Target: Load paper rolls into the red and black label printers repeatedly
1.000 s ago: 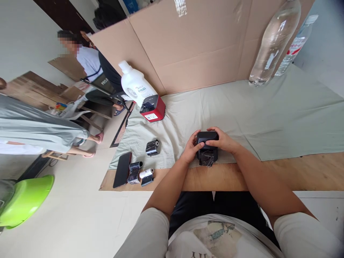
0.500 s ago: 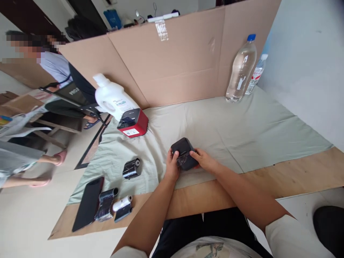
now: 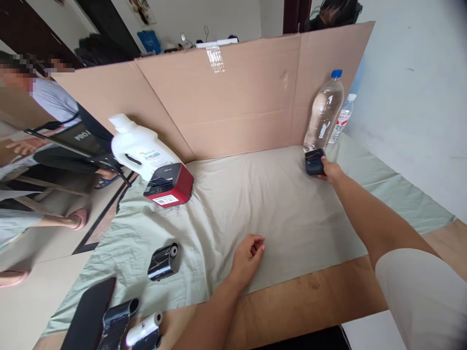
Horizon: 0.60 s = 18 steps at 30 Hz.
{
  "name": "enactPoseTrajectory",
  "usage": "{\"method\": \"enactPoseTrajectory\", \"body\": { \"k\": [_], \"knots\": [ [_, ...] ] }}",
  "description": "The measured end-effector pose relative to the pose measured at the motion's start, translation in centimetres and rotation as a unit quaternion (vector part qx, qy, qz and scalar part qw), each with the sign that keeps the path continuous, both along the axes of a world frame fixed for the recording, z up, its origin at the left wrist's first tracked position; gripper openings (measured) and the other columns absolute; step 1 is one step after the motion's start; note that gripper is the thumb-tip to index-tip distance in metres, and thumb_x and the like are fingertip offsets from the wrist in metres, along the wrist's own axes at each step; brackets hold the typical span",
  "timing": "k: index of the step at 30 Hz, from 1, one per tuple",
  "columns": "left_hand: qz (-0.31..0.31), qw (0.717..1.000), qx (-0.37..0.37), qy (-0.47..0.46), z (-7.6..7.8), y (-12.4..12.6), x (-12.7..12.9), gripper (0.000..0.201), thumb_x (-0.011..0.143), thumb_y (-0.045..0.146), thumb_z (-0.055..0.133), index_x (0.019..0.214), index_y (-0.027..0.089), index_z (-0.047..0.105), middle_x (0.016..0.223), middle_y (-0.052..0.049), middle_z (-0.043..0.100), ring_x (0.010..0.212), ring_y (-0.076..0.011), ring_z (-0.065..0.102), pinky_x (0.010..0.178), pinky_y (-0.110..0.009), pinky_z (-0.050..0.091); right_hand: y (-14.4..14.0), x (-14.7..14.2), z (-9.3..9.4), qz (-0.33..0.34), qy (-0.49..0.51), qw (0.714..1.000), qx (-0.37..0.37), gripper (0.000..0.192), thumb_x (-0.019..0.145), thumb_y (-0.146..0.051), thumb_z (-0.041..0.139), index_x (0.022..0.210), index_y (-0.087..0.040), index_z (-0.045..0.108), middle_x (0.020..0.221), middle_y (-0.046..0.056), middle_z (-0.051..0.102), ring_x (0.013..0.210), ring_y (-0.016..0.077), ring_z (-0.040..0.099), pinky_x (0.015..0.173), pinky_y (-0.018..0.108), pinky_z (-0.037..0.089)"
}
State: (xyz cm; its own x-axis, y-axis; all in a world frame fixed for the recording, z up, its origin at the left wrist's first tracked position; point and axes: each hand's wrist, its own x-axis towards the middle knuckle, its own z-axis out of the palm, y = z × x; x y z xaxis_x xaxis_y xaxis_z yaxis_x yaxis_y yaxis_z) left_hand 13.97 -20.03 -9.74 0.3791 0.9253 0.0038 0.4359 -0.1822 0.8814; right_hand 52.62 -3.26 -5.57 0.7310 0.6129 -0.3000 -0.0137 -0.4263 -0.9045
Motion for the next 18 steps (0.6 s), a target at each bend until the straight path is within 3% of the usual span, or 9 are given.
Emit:
{"method": "enactPoseTrajectory", "body": {
  "k": [5,9,12,14,16,18],
  "knots": [
    [-0.005,1.000,0.006,-0.002,-0.1,-0.1,0.0,0.019,0.086,0.031,0.053,0.095,0.019,0.064,0.087,-0.004,0.062,0.074,-0.0151,0.056,0.069,-0.030,0.047,-1.4,1.2,-0.6,-0.016,-0.058,0.998,-0.023,0.034,0.100,-0.036,0.044,0.115,-0.009,0.060,0.103,0.016,0.065,0.087,0.0206,0.068,0.067,0.032,0.061],
    [-0.006,1.000,0.016,0.005,-0.1,0.0,0.1,0.016,0.085,0.027,0.053,0.094,0.019,0.064,0.089,-0.004,0.063,0.075,-0.0150,0.057,0.071,-0.030,0.049,-3.6,-0.4,-0.3,-0.018,-0.146,0.989,-0.027,0.030,0.091,-0.029,0.055,0.112,-0.008,0.061,0.114,0.021,0.061,0.112,0.0299,0.060,0.092,0.043,0.052],
    [-0.009,0.999,0.020,0.025,0.1,-0.3,0.5,0.016,0.084,0.024,0.054,0.095,0.020,0.065,0.094,-0.004,0.064,0.079,-0.0152,0.059,0.075,-0.031,0.051,-5.6,-4.9,-0.9,0.032,-0.187,0.982,0.003,0.035,0.086,-0.031,0.058,0.116,-0.012,0.060,0.116,0.017,0.062,0.112,0.0281,0.059,0.097,0.042,0.047],
    [-0.017,0.998,0.025,0.051,0.5,-0.9,0.6,0.017,0.083,0.023,0.055,0.097,0.020,0.066,0.100,-0.005,0.065,0.083,-0.0159,0.061,0.080,-0.032,0.053,-7.4,-9.5,-1.9,0.103,-0.179,0.978,0.032,0.035,0.084,-0.035,0.058,0.114,-0.016,0.061,0.106,0.011,0.065,0.091,0.0223,0.064,0.086,0.037,0.051],
    [-0.047,0.995,0.027,0.089,1.2,-1.5,0.6,0.019,0.082,0.026,0.060,0.098,0.020,0.068,0.110,-0.007,0.065,0.086,-0.0170,0.062,0.084,-0.034,0.053,-9.6,-14.4,-3.1,0.211,-0.132,0.966,0.063,0.033,0.083,-0.039,0.056,0.110,-0.020,0.061,0.095,0.007,0.067,0.066,0.0162,0.062,0.069,0.033,0.052],
    [-0.130,0.984,-0.001,0.122,2.4,-1.6,0.0,0.022,0.081,0.035,0.065,0.097,0.020,0.070,0.112,-0.007,0.066,0.085,-0.0179,0.064,0.084,-0.034,0.054,-12.0,-18.5,-4.1,0.327,-0.086,0.938,0.076,0.029,0.083,-0.041,0.053,0.102,-0.020,0.062,0.083,0.005,0.067,0.055,0.0150,0.058,0.059,0.032,0.050]
  ]
}}
